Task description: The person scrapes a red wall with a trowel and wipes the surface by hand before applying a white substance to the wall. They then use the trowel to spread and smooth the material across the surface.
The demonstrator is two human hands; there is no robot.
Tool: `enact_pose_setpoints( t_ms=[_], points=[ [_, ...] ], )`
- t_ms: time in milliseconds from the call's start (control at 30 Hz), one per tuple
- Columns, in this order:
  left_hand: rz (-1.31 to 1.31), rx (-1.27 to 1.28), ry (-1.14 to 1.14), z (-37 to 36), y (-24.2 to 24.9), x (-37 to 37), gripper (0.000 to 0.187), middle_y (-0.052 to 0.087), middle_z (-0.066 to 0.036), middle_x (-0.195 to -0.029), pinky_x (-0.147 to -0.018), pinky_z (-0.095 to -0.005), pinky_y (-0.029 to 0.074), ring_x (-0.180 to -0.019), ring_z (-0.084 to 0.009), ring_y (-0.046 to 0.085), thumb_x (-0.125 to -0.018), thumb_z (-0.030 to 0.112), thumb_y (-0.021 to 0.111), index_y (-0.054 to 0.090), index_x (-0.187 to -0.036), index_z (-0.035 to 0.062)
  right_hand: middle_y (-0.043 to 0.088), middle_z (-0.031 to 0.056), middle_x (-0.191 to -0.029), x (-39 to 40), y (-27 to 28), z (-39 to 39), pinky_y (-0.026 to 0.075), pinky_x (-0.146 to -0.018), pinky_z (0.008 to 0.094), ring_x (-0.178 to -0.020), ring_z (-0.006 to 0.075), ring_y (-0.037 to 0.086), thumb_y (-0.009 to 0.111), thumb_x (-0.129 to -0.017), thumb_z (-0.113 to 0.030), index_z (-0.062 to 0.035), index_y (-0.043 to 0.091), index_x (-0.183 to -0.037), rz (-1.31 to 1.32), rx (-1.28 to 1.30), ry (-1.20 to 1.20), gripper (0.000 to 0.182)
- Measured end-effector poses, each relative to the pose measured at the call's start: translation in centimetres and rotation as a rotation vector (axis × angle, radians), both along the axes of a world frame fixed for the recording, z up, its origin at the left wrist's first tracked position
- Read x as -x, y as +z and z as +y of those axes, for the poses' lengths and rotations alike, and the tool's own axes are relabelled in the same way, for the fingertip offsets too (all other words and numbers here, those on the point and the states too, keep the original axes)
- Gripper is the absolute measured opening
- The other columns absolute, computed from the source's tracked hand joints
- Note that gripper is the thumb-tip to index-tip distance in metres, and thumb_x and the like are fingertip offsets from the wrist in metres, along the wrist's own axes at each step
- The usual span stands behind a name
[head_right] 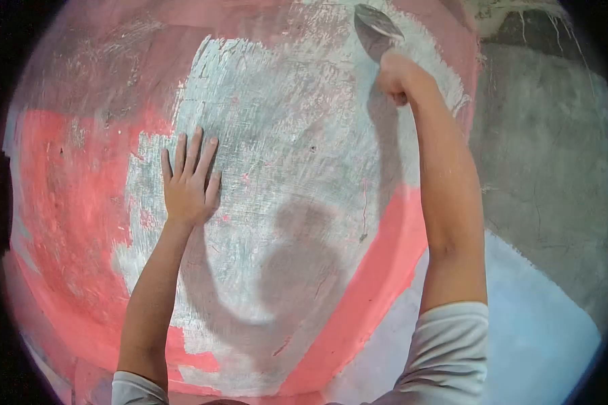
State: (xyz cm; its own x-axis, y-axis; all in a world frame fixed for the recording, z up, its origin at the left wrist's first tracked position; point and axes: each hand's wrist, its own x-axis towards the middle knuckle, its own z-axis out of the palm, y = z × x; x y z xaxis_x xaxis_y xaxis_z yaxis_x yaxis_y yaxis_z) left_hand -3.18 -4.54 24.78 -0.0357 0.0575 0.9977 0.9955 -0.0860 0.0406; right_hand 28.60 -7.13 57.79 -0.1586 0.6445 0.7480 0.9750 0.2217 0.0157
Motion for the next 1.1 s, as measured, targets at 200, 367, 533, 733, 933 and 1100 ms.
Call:
enact_pose_setpoints(
  t_ms=[200,367,533,733,933,1100],
  points=[
    [0.037,0.040,0.026,-0.2,-0.8,0.0,0.062,0.026,-0.007,-0.167,-0.124,-0.0575,0.009,-0.154,-0.0329,0.021,-0.099,0.040,0.050,0.038,-0.157,0.0228,0.065,0.0291,-0.072,1.6,2.5,0.7,0.052,-0.052,0.0479,-0.056,0.0336,0.067,0.048,-0.081,0.007,0.0180,0.064,-0.090,-0.095,-0.058,-0.143,0.022],
    [0.037,0.115,0.032,-0.6,-2.4,0.4,0.064,0.018,-0.009,-0.169,-0.123,-0.0593,0.006,-0.156,-0.0361,0.014,-0.100,0.044,0.048,0.035,-0.159,0.0239,0.066,0.0297,-0.068,-1.5,-2.3,2.8,0.055,-0.058,0.0473,-0.062,0.0377,0.071,0.058,-0.076,0.005,0.0167,0.068,-0.076,-0.061,-0.154,-0.061,0.015],
    [0.020,0.156,0.051,-0.6,-3.6,0.4,0.067,0.015,-0.010,-0.170,-0.123,-0.0613,0.004,-0.155,-0.0388,0.012,-0.099,0.047,0.050,0.032,-0.160,0.0236,0.065,0.0299,-0.067,-0.6,3.6,1.6,0.053,-0.055,0.0478,-0.061,0.0370,0.070,0.058,-0.074,0.006,0.0157,0.067,-0.070,0.016,0.040,-0.071,0.014],
    [0.017,0.193,0.034,-0.8,-4.4,0.5,0.069,0.013,-0.013,-0.170,-0.121,-0.0648,0.002,-0.155,-0.0425,0.008,-0.100,0.048,0.050,0.030,-0.161,0.0231,0.065,0.0306,-0.067,-3.6,-7.1,3.1,0.054,-0.059,0.0490,-0.063,0.0393,0.070,0.058,-0.078,0.003,0.0168,0.063,-0.075,-0.048,-0.165,0.046,0.015],
    [-0.013,0.215,0.059,-0.6,-5.0,-0.2,0.073,0.010,-0.015,-0.170,-0.120,-0.0664,0.001,-0.156,-0.0431,0.004,-0.099,0.051,0.050,0.027,-0.162,0.0231,0.066,0.0325,-0.082,-1.9,-0.6,0.6,0.054,-0.058,0.0504,-0.071,0.0412,0.071,0.057,-0.081,0.003,0.0227,0.053,-0.108,0.031,0.125,-0.099,0.033],
    [0.000,0.239,0.046,-0.4,-5.4,0.1,0.073,0.008,-0.017,-0.170,-0.119,-0.0674,0.000,-0.155,-0.0452,0.002,-0.099,0.051,0.051,0.026,-0.162,0.0232,0.063,0.0295,-0.066,-4.2,-4.5,3.1,0.051,-0.051,0.0479,-0.057,0.0375,0.067,0.059,-0.076,0.003,0.0149,0.063,-0.070,0.038,-0.067,-0.037,0.013]
  ],
)
